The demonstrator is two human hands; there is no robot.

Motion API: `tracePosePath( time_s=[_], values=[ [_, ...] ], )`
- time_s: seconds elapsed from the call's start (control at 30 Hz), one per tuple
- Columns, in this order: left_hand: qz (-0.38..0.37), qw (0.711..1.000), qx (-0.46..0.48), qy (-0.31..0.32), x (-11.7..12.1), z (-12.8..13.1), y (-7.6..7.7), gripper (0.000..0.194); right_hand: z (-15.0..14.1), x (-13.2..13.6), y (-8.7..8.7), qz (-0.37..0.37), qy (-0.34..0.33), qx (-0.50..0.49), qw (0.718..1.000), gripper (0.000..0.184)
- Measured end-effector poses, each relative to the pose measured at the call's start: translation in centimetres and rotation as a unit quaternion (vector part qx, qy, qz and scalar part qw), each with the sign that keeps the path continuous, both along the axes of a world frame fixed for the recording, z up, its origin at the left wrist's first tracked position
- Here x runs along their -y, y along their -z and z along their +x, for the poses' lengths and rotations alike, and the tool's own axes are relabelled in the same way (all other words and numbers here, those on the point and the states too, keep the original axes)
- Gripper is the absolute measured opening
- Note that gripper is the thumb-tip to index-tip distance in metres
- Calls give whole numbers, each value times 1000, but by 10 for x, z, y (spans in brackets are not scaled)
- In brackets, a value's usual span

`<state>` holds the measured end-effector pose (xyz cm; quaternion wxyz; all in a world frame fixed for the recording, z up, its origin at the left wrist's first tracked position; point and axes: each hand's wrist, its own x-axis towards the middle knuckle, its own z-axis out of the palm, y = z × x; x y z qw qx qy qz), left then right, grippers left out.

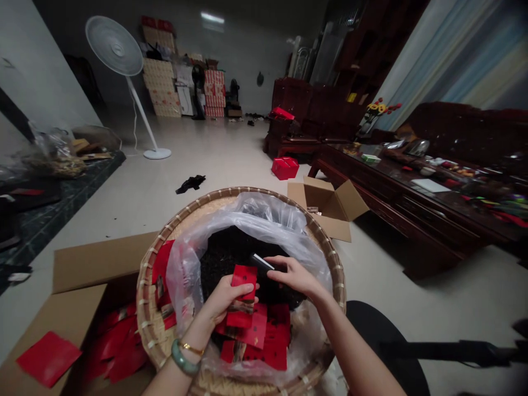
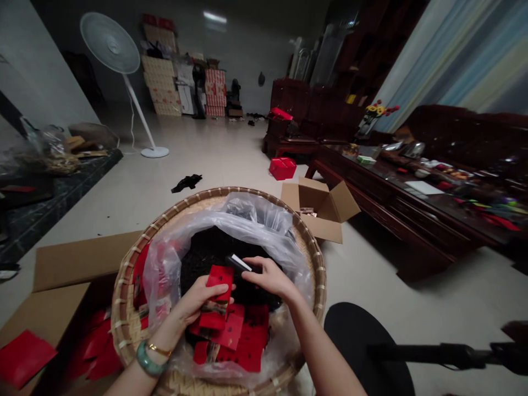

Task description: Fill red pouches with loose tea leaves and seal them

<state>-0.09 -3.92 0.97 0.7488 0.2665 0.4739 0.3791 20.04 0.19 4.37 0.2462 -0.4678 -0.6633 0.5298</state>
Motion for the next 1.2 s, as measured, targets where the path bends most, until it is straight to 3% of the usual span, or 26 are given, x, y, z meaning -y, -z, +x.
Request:
tracePosePath(
  time_s=[0.27,0.6,0.7,0.87,1.2],
  values=[
    [1,999,-22,43,-1,4,1,35,-19,-10,-2,-59,-58,15,996,44],
    [37,996,-37,77,-17,-4,3,36,-28,-26,2,-60,-40,-5,997,35],
    [42,998,-6,53,-18,-6,2,39,-29,-26,2,-50,-38,-7,998,35],
    [56,994,75,-53,-24,-5,-4,45,-30,-25,1,-41,-54,0,998,33],
    [65,993,92,-34,-30,-5,0,34,-27,-28,9,-48,-59,-7,997,37]
  ],
)
